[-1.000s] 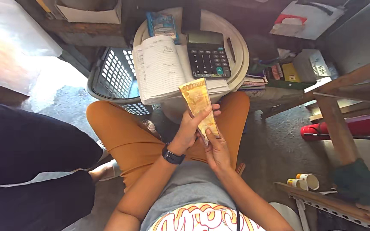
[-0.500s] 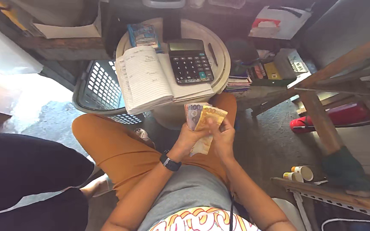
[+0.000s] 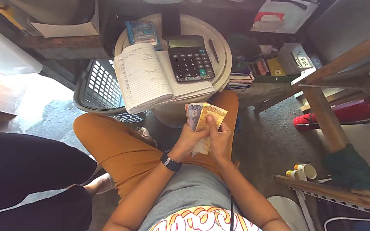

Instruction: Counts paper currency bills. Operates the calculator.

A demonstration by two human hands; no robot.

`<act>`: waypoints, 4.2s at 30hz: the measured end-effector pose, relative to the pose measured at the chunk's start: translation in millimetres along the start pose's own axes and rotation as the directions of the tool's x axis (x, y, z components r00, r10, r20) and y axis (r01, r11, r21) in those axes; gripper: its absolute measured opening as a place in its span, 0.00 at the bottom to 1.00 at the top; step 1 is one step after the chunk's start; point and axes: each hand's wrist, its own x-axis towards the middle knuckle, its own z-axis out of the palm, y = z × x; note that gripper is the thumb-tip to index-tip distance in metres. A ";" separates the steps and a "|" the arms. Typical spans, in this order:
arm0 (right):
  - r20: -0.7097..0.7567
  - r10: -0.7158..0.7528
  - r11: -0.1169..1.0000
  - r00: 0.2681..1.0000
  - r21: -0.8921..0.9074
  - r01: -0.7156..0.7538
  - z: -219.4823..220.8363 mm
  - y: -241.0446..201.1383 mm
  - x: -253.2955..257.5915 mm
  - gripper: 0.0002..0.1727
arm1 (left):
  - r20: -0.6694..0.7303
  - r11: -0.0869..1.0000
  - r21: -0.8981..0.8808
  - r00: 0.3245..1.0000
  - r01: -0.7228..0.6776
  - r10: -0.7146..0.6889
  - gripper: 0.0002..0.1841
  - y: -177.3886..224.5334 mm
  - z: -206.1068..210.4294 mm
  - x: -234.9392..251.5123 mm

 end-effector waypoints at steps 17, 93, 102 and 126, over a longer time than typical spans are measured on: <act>-0.012 -0.009 1.000 1.000 -0.024 0.008 2.6 2.2 -3.2 0.05 | -0.014 1.000 0.018 1.000 0.015 -0.015 0.22 0.0 -1.2 -3.6; 0.148 0.145 0.989 0.978 -0.065 -0.136 6.7 7.0 17.1 0.13 | -0.145 0.997 -0.049 0.988 -0.056 0.048 0.15 -7.3 -27.3 2.4; 0.262 0.303 0.948 0.916 0.016 -0.318 -9.1 -7.1 27.0 0.07 | -0.150 0.999 -0.031 0.989 -0.014 0.009 0.13 -5.5 -46.5 5.3; 0.215 0.291 0.952 0.932 0.037 -0.305 -0.9 -1.3 20.9 0.07 | -0.140 0.996 0.027 0.987 -0.080 0.083 0.16 -11.8 -42.3 0.8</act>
